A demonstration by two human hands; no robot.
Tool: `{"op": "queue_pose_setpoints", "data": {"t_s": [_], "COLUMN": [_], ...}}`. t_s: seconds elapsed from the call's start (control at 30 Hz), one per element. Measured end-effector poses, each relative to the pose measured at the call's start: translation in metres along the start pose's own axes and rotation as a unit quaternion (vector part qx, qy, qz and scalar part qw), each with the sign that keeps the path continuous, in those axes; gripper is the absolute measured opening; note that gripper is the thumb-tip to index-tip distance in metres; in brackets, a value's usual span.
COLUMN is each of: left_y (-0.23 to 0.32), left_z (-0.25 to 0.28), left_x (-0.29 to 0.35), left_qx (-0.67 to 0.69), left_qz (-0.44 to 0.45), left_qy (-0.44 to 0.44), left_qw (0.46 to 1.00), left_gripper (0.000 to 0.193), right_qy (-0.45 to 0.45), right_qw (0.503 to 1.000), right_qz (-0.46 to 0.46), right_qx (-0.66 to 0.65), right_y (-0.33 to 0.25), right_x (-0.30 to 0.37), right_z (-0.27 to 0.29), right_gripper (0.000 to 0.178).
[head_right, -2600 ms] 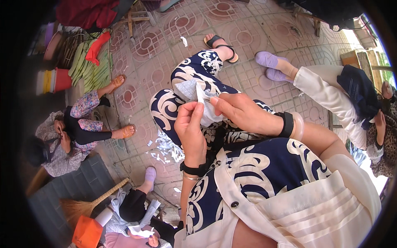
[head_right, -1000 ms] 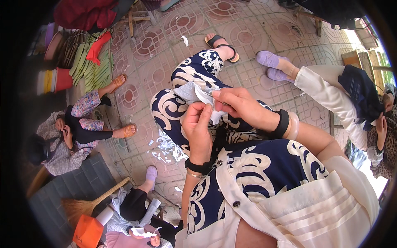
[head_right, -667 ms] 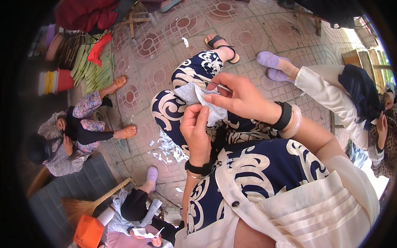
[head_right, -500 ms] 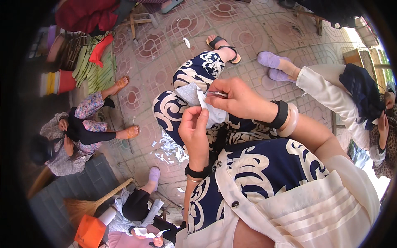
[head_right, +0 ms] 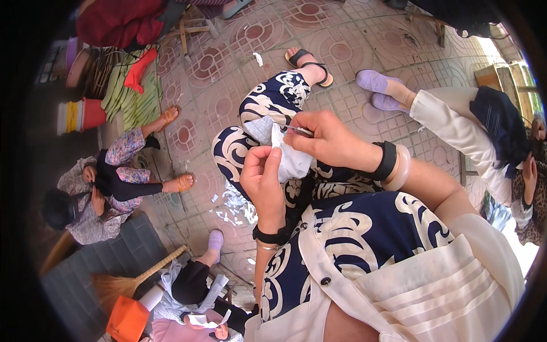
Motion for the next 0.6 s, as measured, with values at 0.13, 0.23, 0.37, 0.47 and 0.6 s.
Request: {"op": "queue_pose_setpoints", "data": {"t_s": [0.13,0.23,0.37,0.47,0.6], "left_y": [-0.005,-0.005,-0.008,-0.013,-0.013], "left_z": [-0.002,-0.005,-0.009,-0.009,-0.012], "left_x": [-0.001,-0.001,0.0,0.001,0.002], "left_qx": [0.023,0.03,0.036,0.028,0.037], "left_qz": [0.012,0.024,0.039,0.035,0.02], "left_qy": [-0.015,-0.015,-0.015,-0.02,-0.024], "left_qw": [1.0,0.999,0.998,0.999,0.999], "left_gripper": [0.007,0.008,0.009,0.007,0.007], "right_qy": [0.035,-0.055,-0.074,-0.064,-0.044], "right_qw": [0.998,0.993,0.989,0.985,0.987], "right_qz": [0.029,-0.077,-0.122,-0.159,-0.148], "right_qx": [0.032,0.065,0.048,0.033,0.039], "right_y": [-0.017,-0.018,0.003,0.014,0.015], "right_x": [0.005,0.021,0.034,0.035,0.031], "right_z": [0.016,0.008,-0.003,-0.003,-0.002], "right_gripper": [0.037,0.049,0.049,0.049,0.052]}}
Point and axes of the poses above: each hand's wrist, its own x-axis away from the middle knuckle, its own z-axis out of the back of the hand, y = z × x, the point moved 10 cm from there along -x, towards the middle knuckle, and after that the axes turned 10 degrees about y, right-handed, at the moved point
